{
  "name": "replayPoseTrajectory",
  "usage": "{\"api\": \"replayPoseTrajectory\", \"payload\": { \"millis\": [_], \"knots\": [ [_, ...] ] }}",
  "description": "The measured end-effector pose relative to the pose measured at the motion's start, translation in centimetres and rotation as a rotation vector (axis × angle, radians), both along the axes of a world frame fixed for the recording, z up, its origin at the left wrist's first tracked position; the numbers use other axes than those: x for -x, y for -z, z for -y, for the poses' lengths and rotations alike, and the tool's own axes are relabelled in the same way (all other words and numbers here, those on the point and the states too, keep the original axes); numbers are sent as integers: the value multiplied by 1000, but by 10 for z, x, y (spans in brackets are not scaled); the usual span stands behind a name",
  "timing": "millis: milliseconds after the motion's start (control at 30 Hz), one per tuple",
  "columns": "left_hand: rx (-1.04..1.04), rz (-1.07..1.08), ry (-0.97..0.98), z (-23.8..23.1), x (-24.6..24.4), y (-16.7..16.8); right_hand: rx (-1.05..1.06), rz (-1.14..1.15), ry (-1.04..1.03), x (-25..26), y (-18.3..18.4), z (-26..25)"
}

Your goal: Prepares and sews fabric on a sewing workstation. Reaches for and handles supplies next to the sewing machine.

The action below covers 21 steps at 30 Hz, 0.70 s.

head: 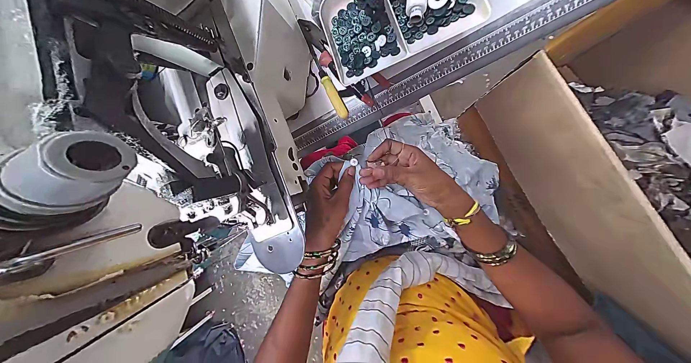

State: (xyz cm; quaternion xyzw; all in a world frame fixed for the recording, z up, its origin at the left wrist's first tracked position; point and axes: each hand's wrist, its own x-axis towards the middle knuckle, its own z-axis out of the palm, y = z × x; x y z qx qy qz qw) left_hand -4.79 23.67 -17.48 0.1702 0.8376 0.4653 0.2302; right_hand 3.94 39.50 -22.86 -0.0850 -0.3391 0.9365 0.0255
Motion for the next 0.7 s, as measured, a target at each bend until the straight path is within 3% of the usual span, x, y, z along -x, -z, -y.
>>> {"api": "replayPoseTrajectory", "payload": {
  "millis": [233,400,533,700],
  "knots": [
    [17,6,-29,-1,-2,-1,-289,33,160,7,7,10],
    [31,-74,62,0,-5,1,-471,88,248,10,8,11],
    [22,-102,63,-1,-8,3,-451,106,230,10,6,14],
    [47,-97,18,-2,-9,0,-202,76,166,7,6,15]
  ]
}}
